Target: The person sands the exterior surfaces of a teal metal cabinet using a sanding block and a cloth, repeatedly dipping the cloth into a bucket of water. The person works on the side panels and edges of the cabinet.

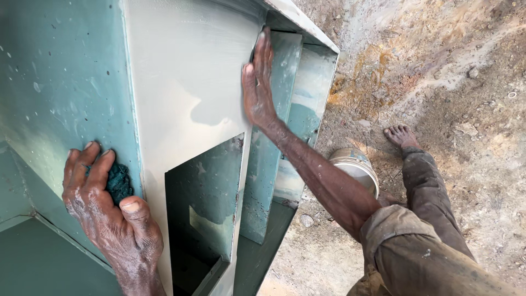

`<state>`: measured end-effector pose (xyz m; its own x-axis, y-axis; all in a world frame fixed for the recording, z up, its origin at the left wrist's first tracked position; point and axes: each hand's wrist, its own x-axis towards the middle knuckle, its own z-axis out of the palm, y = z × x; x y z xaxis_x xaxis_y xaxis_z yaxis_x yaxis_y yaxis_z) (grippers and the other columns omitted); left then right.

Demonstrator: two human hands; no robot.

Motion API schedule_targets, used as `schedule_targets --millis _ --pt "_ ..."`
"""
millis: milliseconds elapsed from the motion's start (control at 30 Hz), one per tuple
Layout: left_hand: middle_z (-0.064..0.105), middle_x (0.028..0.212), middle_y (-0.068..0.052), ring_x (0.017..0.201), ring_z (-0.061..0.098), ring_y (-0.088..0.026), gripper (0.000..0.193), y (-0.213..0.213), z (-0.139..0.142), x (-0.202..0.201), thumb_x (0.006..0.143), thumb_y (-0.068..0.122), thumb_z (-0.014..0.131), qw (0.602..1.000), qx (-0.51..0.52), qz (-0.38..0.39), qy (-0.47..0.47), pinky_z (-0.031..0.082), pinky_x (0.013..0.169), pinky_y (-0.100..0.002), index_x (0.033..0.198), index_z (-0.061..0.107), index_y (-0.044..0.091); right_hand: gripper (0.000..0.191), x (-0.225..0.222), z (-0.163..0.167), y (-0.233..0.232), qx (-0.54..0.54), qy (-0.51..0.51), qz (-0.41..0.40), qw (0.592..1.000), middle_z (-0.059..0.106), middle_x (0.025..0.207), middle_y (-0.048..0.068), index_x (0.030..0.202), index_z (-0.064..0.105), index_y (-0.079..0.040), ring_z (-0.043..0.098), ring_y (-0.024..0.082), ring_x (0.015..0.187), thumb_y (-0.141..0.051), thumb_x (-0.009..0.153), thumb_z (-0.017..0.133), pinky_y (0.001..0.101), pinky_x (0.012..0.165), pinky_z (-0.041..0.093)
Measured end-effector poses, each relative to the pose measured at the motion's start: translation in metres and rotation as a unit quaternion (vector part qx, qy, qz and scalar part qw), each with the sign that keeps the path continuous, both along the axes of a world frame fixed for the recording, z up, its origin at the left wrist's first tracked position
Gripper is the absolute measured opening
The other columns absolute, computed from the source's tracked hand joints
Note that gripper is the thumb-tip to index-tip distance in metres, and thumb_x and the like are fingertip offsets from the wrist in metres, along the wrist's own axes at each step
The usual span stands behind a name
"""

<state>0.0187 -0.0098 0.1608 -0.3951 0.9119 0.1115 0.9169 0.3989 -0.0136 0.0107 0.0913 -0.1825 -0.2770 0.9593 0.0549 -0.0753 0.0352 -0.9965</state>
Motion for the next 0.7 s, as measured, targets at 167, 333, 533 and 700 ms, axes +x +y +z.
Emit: schedule_targets --millis 167,333,533,700 --pt "0.047 0.15 -0.026 0.152 0.036 -0.044 0.061 0.001 0.002 -0.002 0.121 0.05 0.025 1.0 0.007 -0.024 -0.004 0.03 0.127 -0.061 0.141 0.049 -0.003 0.07 0.013 0.002 -0.063 -0.016 0.006 0.085 0.996 -0.021 0.176 0.013 0.168 -0.02 -0.019 -0.014 0.036 0.165 -0.054 0.117 0.013 0.0607 0.133 -0.01" --pt "0.049 0.152 -0.024 0.153 0.036 -0.043 0.053 0.001 0.001 -0.001 0.124 0.043 0.027 0.999 0.037 -0.008 -0.029 0.032 0.127 -0.061 0.141 0.052 0.0 0.068 -0.004 -0.02 -0.004 -0.002 0.025 0.026 0.999 -0.013 0.176 0.015 0.171 -0.01 -0.024 -0.009 0.032 0.166 -0.055 0.117 0.018 0.0579 0.143 0.0" --pt "0.05 0.153 -0.022 0.154 0.036 -0.042 0.044 -0.009 -0.006 -0.006 0.125 0.038 0.035 0.998 0.052 0.002 -0.028 0.035 0.128 -0.06 0.142 0.052 0.001 0.065 0.03 0.017 -0.092 0.026 0.025 0.074 0.997 -0.021 0.177 0.015 0.169 -0.018 -0.02 -0.015 0.033 0.167 -0.048 0.12 0.014 0.0596 0.137 -0.007" --pt "0.047 0.154 -0.019 0.151 0.039 -0.034 0.026 -0.031 -0.02 -0.032 0.128 0.02 0.044 0.995 0.064 -0.074 -0.013 0.04 0.127 -0.054 0.147 0.05 0.004 0.065 0.009 -0.009 -0.05 0.009 0.103 0.054 0.993 -0.02 0.176 0.008 0.168 -0.012 -0.02 -0.014 0.027 0.165 -0.049 0.118 0.019 0.056 0.14 0.002"
